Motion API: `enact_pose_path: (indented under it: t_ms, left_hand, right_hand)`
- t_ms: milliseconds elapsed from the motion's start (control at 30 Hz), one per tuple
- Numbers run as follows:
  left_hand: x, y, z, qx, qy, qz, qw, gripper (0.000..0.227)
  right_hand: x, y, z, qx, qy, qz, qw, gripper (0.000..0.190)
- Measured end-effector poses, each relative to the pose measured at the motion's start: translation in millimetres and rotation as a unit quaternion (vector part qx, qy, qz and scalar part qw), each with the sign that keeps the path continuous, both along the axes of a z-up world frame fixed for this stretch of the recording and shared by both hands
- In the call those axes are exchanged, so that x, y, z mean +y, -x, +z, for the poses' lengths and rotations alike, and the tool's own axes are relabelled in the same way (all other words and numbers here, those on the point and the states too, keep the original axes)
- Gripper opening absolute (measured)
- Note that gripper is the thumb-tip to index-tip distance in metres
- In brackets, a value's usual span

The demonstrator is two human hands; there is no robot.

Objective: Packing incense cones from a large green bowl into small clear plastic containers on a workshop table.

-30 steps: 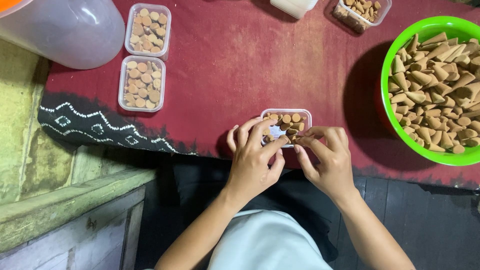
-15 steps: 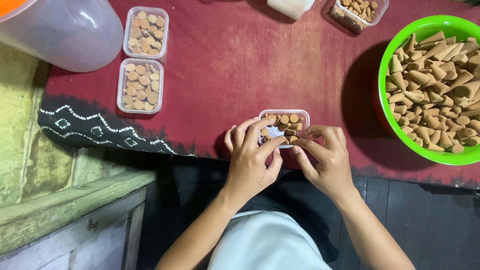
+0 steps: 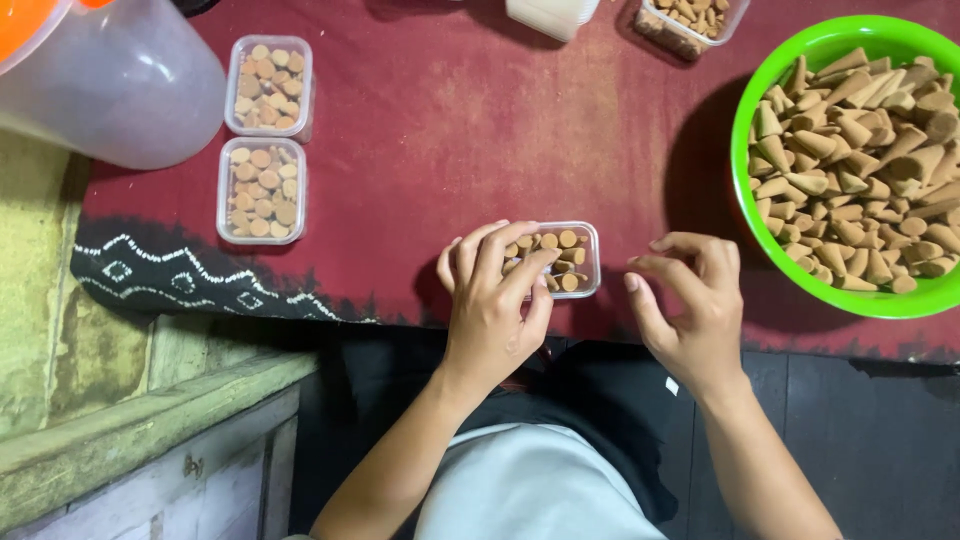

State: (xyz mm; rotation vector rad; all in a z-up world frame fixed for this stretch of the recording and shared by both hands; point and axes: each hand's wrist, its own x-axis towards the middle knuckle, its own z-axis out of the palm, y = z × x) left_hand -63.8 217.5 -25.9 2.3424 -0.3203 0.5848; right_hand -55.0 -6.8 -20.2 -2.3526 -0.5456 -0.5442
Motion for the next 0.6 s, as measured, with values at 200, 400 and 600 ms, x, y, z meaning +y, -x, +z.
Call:
enact_pose_path:
  t_ms: [200,400,600]
  left_hand:
    - [-25.1,-17.3,15.5,-0.027,-0.012,-0.024,0.999,0.025]
    - [-64.0,-36.3,22.5,-0.034,-0.013,-0.103,0.994,0.028]
    - [-120.0,-49.6,28.4,-0.029,-0.006,-0.166,0.986,0.029]
  right_hand:
    - [-17.8,-2.5,10.7,-0.021,-0.004,-0.030,0.999,0.010]
    - [-52.9,-2.8,16.9,-0.043,-0.012,-0.070,0.997,0.009]
    - [-103.1,2.4,22.6,-0.041,0.004,-0.144,0.989,0.007]
